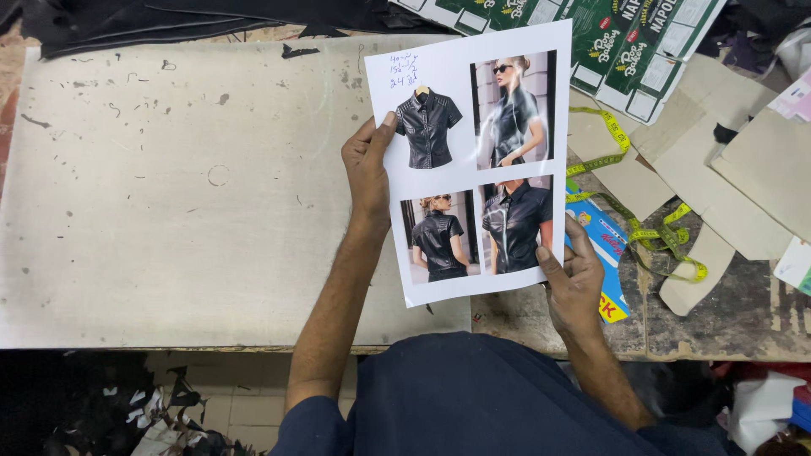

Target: The person lays out a large piece of black fabric on a work table, places a printed reference sheet and a cardboard pattern on top, and uses a ruler and cutting tool to trace and cut the fabric into a garment shape.

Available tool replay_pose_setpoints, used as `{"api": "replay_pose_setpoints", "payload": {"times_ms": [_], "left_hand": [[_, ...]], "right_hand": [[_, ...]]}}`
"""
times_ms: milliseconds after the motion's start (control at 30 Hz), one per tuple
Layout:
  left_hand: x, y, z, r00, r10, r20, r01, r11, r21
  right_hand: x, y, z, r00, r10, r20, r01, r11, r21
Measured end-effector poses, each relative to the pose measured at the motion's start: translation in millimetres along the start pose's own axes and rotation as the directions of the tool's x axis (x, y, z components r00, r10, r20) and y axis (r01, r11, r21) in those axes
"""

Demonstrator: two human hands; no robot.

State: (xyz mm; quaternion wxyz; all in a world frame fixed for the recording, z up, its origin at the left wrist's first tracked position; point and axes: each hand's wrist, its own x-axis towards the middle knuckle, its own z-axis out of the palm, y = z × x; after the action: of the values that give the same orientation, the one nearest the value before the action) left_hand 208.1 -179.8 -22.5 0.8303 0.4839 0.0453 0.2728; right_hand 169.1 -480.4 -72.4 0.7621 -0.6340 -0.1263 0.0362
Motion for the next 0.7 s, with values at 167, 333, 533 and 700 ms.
{"api": "replay_pose_setpoints", "payload": {"times_ms": [167,333,533,700], "left_hand": [[3,-10,-3,1.0,-0.008,-0.026,0.009,1.0,0.006],[15,-24,-14,0.996,-0.062,0.056,0.057,0.994,0.09],[-69,-34,-46,0.955,-0.109,0.275,-0.203,0.432,0.879],[-168,-30,-75,0.65,-0.592,0.476,-0.397,0.269,0.877]], "right_hand": [[0,0,0,0.999,0.031,-0.014,-0.031,0.999,-0.012],[16,9,-10,0.998,0.045,0.04,-0.038,0.986,-0.165],[73,28,-78,0.932,-0.017,-0.361,-0.107,0.941,-0.32],[101,58,-106,0.935,-0.184,-0.305,0.049,0.914,-0.402]]}}
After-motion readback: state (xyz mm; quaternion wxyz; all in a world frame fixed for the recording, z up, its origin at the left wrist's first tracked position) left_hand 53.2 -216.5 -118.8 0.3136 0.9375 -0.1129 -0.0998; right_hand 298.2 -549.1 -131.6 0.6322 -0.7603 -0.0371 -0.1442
